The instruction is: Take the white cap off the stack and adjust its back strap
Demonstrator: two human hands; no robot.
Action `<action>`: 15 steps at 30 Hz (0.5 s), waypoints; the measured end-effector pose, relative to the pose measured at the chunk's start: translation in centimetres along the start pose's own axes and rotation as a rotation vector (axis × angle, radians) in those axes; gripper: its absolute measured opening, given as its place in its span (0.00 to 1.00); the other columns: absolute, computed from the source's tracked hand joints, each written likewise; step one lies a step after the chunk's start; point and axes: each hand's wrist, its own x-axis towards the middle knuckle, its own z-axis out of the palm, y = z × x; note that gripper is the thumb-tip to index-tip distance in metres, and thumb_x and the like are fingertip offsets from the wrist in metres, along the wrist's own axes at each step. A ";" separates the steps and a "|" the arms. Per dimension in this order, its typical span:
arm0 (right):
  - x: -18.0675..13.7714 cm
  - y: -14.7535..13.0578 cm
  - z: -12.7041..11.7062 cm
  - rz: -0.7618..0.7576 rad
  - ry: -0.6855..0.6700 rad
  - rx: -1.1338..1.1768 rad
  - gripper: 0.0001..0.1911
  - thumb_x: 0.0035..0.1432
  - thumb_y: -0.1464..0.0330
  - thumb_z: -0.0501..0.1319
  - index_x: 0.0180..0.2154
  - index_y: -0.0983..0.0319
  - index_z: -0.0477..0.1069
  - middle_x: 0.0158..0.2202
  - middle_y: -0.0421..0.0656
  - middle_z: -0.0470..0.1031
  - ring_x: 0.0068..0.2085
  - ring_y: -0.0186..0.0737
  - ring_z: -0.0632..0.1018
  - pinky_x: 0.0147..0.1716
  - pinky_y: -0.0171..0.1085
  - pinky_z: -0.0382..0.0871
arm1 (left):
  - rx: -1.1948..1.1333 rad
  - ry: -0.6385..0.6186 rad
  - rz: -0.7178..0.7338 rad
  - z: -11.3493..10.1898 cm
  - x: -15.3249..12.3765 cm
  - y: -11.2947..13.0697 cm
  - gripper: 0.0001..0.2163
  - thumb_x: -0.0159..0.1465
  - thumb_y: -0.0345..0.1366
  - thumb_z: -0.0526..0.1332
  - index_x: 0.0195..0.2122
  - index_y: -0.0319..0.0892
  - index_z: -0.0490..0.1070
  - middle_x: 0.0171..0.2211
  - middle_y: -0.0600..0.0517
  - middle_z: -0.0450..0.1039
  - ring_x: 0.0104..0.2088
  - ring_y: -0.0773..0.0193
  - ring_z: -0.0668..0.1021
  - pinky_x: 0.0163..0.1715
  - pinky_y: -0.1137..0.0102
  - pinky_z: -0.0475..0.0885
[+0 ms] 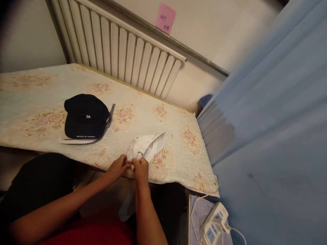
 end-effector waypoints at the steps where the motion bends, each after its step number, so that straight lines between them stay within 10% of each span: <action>1: -0.1 0.0 0.1 0.003 -0.012 0.010 0.10 0.48 0.63 0.62 0.29 0.63 0.74 0.18 0.36 0.72 0.22 0.35 0.72 0.23 0.32 0.62 | -0.009 0.008 -0.003 -0.1 0.0 0.0 0.05 0.60 0.39 0.54 0.33 0.45 0.58 0.29 0.51 0.71 0.32 0.59 0.74 0.31 0.69 0.64; 15: -1.2 -8.6 1.7 -0.011 -0.164 0.557 0.12 0.50 0.67 0.64 0.38 0.64 0.71 0.32 0.44 0.81 0.28 0.37 0.79 0.33 0.37 0.73 | -0.276 0.233 0.161 -2.6 -1.6 4.2 0.13 0.67 0.44 0.46 0.42 0.42 0.62 0.37 0.49 0.71 0.39 0.58 0.75 0.41 0.63 0.70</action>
